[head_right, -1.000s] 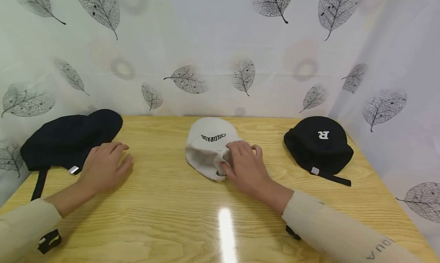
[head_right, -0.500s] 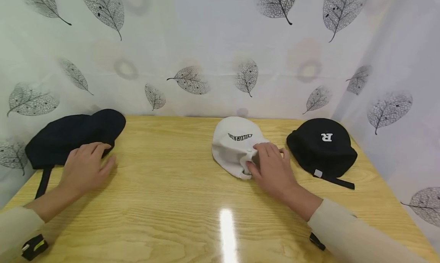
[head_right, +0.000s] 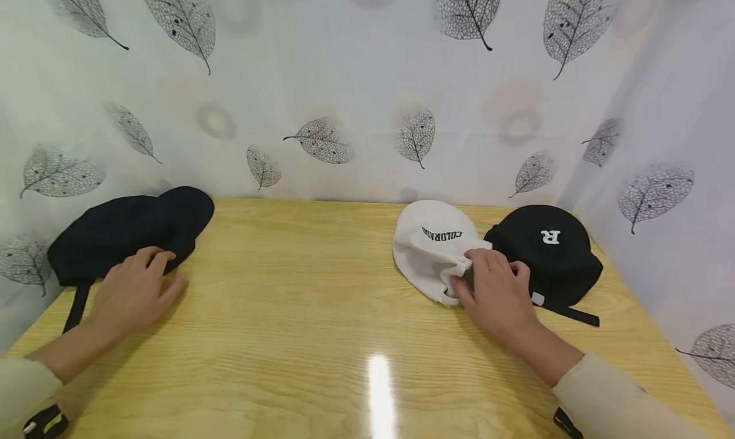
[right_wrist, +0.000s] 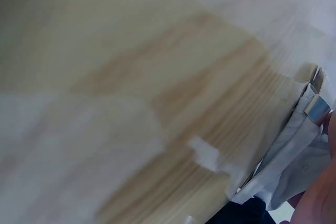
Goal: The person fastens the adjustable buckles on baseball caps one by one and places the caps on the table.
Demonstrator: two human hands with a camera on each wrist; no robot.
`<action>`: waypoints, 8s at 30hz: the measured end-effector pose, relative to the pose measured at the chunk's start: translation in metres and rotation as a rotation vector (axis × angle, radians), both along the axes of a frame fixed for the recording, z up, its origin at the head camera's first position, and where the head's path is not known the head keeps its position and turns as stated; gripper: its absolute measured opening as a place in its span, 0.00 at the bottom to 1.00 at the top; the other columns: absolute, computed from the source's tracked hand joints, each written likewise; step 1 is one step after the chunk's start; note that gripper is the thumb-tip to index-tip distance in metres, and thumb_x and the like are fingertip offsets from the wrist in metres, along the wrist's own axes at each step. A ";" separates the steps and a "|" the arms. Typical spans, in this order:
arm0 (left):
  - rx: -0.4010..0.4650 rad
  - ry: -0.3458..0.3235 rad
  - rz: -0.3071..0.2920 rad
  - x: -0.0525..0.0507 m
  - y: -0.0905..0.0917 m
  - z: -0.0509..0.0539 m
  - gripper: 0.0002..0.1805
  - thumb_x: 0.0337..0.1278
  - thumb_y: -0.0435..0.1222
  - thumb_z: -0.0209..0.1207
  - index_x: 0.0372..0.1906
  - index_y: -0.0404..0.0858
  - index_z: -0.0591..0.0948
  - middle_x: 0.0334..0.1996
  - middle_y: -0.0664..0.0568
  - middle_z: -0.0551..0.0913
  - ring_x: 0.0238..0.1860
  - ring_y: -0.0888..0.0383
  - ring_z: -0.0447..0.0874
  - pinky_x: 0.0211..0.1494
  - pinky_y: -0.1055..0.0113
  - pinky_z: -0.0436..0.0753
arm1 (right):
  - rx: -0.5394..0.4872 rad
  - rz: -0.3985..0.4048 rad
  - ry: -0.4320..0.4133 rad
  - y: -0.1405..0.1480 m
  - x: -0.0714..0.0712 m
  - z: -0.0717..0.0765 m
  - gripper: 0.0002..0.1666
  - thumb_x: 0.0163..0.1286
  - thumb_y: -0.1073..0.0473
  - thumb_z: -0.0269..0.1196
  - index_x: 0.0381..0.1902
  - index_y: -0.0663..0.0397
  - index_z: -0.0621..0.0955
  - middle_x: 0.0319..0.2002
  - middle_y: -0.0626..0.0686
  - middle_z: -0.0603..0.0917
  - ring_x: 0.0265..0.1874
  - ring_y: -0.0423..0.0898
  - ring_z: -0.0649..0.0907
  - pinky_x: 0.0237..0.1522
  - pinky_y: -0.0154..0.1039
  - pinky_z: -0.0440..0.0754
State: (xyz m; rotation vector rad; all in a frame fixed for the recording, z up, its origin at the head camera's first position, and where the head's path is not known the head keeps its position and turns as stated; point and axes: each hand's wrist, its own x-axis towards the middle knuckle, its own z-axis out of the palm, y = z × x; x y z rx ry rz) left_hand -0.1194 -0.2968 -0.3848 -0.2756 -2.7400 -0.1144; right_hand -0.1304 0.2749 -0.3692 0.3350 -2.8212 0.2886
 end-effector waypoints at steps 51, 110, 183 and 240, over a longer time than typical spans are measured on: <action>0.108 -0.285 -0.390 0.000 0.044 -0.009 0.34 0.67 0.51 0.58 0.70 0.36 0.71 0.70 0.38 0.68 0.68 0.39 0.68 0.62 0.39 0.73 | -0.190 0.064 0.192 -0.007 0.010 0.003 0.25 0.64 0.56 0.61 0.56 0.61 0.73 0.54 0.63 0.76 0.58 0.61 0.72 0.57 0.64 0.58; 0.296 -0.373 -0.637 -0.012 0.104 -0.009 0.20 0.70 0.31 0.54 0.64 0.37 0.78 0.68 0.42 0.74 0.67 0.42 0.70 0.67 0.44 0.70 | -0.213 0.485 -0.214 -0.081 0.009 -0.001 0.26 0.63 0.64 0.64 0.60 0.57 0.78 0.58 0.54 0.82 0.61 0.54 0.78 0.61 0.53 0.75; 0.797 -0.172 -0.797 -0.006 0.194 0.002 0.08 0.68 0.23 0.49 0.41 0.29 0.79 0.26 0.47 0.79 0.26 0.64 0.71 0.35 0.68 0.77 | -0.026 0.725 -0.258 -0.117 0.003 0.001 0.15 0.66 0.65 0.66 0.51 0.59 0.85 0.37 0.50 0.81 0.34 0.40 0.79 0.38 0.33 0.81; 0.356 0.069 -0.944 0.003 0.211 -0.003 0.08 0.56 0.34 0.69 0.39 0.40 0.81 0.33 0.56 0.81 0.33 0.65 0.78 0.40 0.77 0.78 | -0.107 0.580 0.016 -0.115 0.002 -0.003 0.13 0.61 0.55 0.72 0.42 0.53 0.88 0.35 0.47 0.82 0.36 0.42 0.76 0.39 0.36 0.80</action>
